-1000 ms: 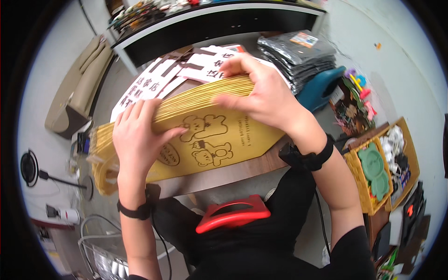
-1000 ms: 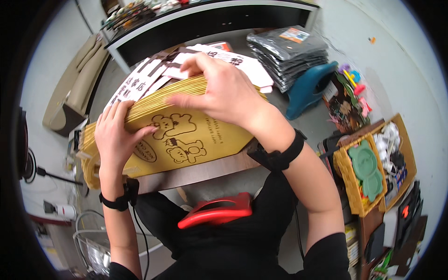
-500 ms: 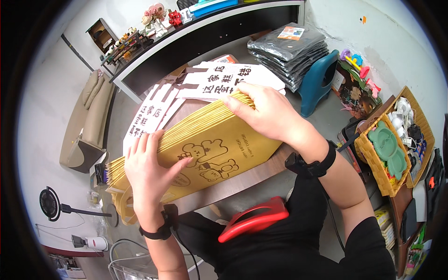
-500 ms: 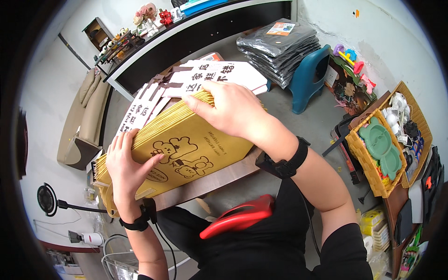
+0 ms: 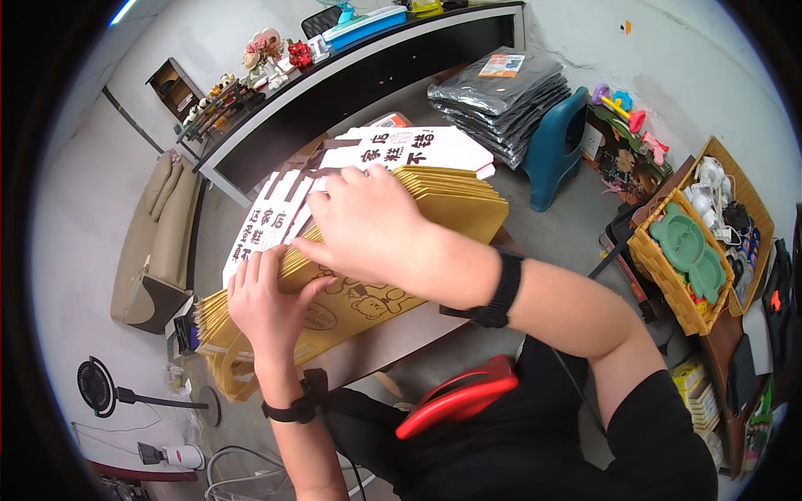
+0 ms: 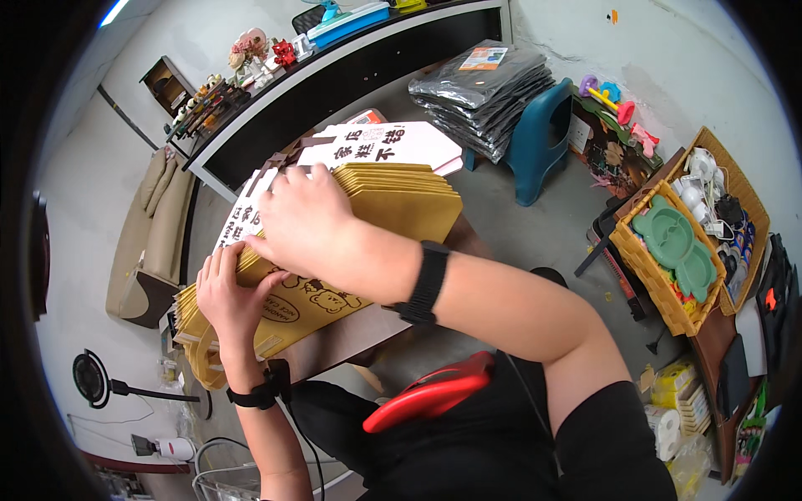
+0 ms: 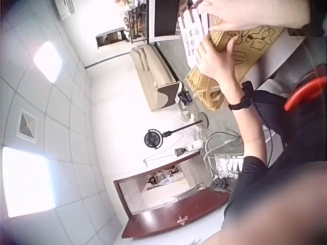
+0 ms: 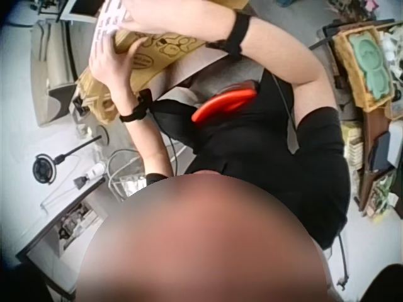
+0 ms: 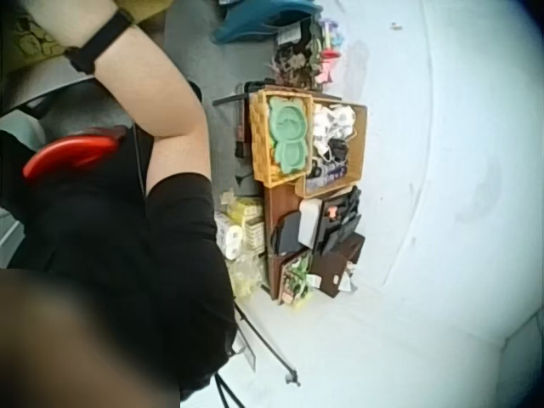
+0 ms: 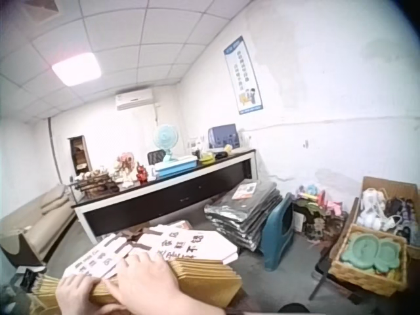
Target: Counting and organizing a stack of yellow paper cake bags on a desk.
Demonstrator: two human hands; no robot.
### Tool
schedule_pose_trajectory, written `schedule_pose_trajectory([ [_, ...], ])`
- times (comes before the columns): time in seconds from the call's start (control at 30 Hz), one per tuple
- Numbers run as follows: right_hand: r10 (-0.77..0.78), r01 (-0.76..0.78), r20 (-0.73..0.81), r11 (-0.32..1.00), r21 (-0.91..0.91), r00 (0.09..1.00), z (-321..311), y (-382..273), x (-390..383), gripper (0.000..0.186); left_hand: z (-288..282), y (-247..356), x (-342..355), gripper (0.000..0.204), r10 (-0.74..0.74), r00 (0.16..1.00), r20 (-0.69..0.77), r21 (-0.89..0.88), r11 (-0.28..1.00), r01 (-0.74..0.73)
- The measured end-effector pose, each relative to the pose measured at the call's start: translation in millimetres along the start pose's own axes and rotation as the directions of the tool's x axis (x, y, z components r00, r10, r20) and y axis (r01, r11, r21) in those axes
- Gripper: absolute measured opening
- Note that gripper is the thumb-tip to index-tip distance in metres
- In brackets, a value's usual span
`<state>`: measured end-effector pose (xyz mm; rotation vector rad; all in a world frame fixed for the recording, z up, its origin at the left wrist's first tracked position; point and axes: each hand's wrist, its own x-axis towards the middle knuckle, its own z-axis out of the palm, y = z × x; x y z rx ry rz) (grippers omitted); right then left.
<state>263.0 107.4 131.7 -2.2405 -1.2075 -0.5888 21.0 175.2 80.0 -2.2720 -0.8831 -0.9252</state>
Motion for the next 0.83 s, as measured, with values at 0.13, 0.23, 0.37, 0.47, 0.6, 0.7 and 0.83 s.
schedule_pose_trajectory([
  [0.13, -0.016, 0.016, -0.024, 1.0, -0.027, 1.0, -0.3, -7.0, 2.9, 0.049, -4.4, -2.9, -4.1, 0.087, -0.019, 0.999, 0.047, 0.004, 1.0, 0.019],
  [0.23, -0.01, 0.008, -0.029, 0.999, -0.052, 1.0, 1.5, -4.2, 2.9, 0.049, -17.8, 2.3, 2.2, 0.09, -0.004, 0.994, 0.11, -0.048, 0.999, 0.009],
  [0.37, 0.017, -0.022, -0.052, 0.995, -0.098, 0.999, 1.0, 2.3, 4.1, 0.048, -52.9, -8.8, 9.2, 0.111, -0.074, 0.975, 0.212, -0.149, 0.983, 0.107],
  [0.47, 0.03, -0.037, -0.058, 0.99, -0.133, 0.998, 4.5, -1.4, 0.1, 0.048, -48.6, -42.0, 2.5, 0.106, 0.006, 0.988, 0.153, -0.054, 0.999, 0.002],
  [0.6, -0.042, 0.035, -0.066, 0.994, -0.103, 0.997, 5.1, -14.3, -0.3, 0.048, -25.0, -73.2, -25.2, 0.093, -0.112, 0.965, 0.238, 0.128, 0.988, 0.083],
  [0.7, -0.164, 0.163, -0.08, 0.986, -0.022, 0.983, 4.3, -4.1, -5.7, 0.048, -23.1, -62.7, -30.4, 0.09, -0.006, 0.993, 0.122, 0.032, 0.999, 0.002],
  [0.83, -0.309, 0.319, -0.098, 0.942, 0.107, 0.946, 21.2, 22.2, -7.8, 0.048, -96.5, 22.2, -99.5, 0.09, -0.086, 0.99, 0.113, -0.064, 0.994, 0.094],
])
